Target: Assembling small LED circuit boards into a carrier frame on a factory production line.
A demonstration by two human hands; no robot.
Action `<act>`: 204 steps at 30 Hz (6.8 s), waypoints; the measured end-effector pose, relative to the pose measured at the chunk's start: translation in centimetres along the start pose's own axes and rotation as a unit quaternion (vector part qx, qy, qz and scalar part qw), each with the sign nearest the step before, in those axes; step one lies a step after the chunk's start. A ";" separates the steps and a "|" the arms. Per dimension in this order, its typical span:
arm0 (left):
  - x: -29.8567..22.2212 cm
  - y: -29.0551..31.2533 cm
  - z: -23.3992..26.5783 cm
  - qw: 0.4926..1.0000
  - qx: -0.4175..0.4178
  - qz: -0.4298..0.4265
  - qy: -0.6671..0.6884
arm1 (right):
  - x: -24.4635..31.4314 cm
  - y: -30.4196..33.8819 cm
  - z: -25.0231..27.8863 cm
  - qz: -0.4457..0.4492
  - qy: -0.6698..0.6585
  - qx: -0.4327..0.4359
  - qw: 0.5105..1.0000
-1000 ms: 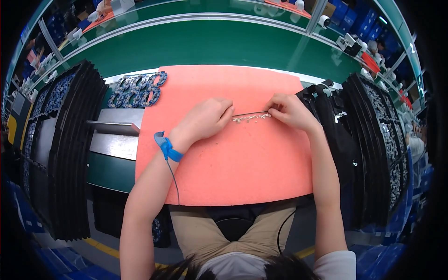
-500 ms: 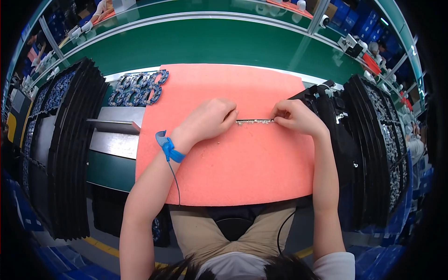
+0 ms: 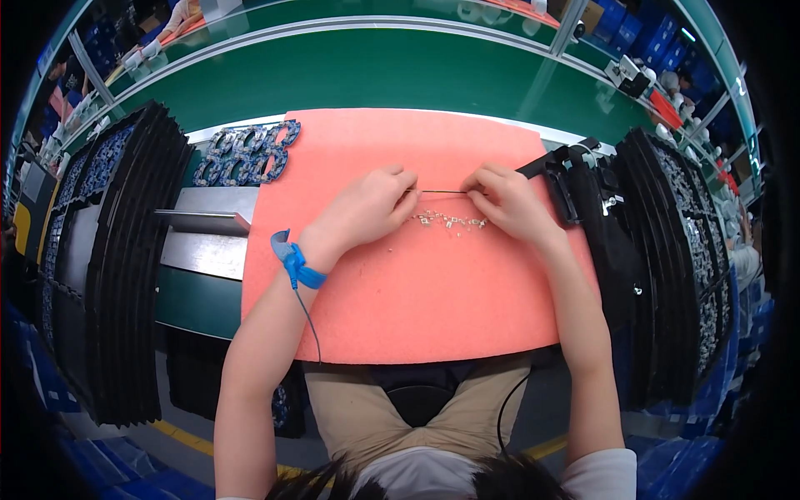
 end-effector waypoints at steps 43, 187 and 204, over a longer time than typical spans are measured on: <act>-0.5 0.6 0.1 0.979 0.197 0.043 0.041 | 1.1 1.4 1.9 -0.067 -0.065 0.144 0.985; -1.9 0.7 -1.1 0.985 0.158 -0.033 0.067 | 6.2 8.7 0.6 -0.141 0.009 -0.117 0.983; -2.2 1.5 -0.3 0.963 0.257 0.018 0.080 | 7.9 9.1 -0.4 -0.141 0.031 -0.124 0.982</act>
Point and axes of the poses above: each hand's wrist, its own y-axis away from the middle knuckle, its own z-axis out of the back of the hand, x = y × z, the point moved 4 cm from there along -y, towards the middle knuckle, and after that the axes turned 14 degrees about z, right-handed, at the moved point
